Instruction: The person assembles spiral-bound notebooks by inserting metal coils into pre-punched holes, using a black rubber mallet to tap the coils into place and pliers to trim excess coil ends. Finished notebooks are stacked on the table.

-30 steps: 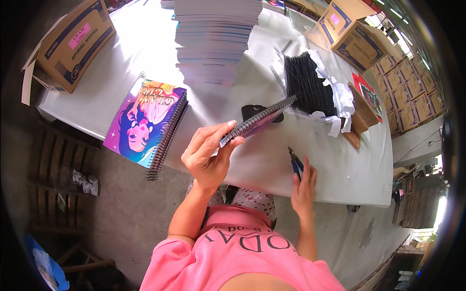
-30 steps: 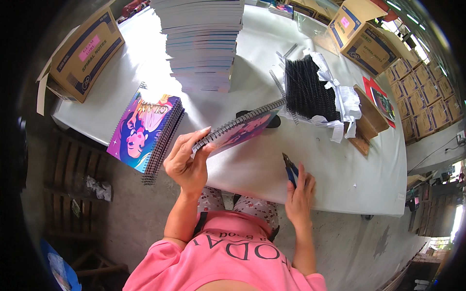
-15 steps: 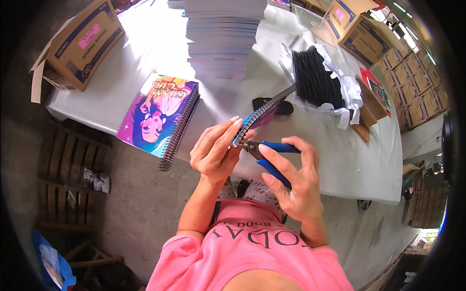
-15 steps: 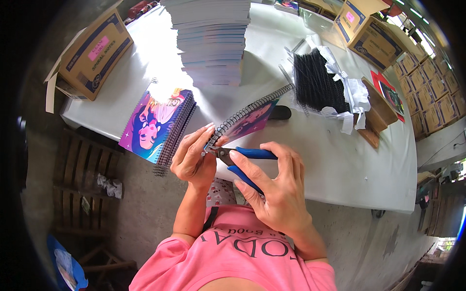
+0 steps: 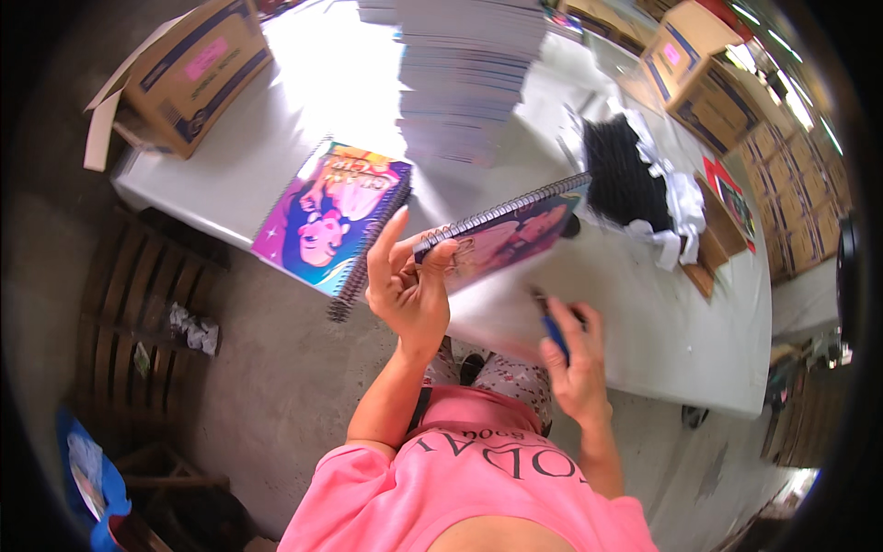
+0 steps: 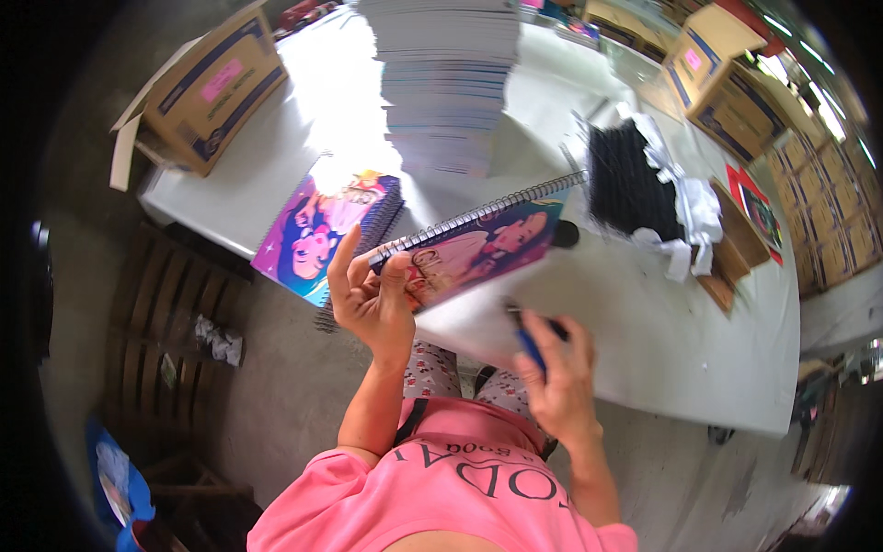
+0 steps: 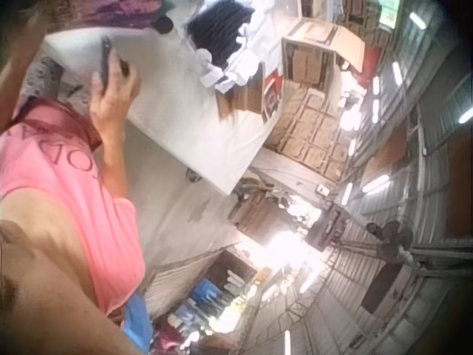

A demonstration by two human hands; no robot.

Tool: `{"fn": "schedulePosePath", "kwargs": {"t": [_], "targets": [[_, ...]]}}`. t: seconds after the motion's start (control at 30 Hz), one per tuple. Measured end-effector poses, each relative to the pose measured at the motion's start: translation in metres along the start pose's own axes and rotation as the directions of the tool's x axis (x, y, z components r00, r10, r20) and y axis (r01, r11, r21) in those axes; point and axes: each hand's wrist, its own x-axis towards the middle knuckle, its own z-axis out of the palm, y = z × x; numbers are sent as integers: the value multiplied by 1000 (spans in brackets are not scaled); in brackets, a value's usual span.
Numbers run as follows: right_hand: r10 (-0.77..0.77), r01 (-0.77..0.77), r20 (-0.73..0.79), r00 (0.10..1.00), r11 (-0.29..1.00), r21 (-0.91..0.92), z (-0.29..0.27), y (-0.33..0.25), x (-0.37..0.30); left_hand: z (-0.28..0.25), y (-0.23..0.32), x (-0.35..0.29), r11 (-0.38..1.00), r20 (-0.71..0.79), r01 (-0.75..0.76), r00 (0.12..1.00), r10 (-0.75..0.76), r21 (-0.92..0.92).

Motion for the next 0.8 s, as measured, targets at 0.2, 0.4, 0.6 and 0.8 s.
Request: {"fn": "schedulePosePath", "kwargs": {"t": [0.2, 0.4, 0.6, 0.8], "targets": [[256, -306, -168, 952, 792, -529, 21, 92, -26, -15, 27, 15, 903, 7, 231, 969, -245, -363], [-42, 219, -267, 963, 700, 680, 13, -5, 78, -46, 53, 31, 916, -127, 103, 978, -164, -387], [-66, 120, -103, 992, 373, 920, 52, -82, 196, -100, 43, 93, 995, -274, -29, 960, 54, 94], [-238, 187, 112, 965, 921, 342, 131, -74, 253, -154, -20, 100, 624, -192, 121, 980, 48, 772]]}}
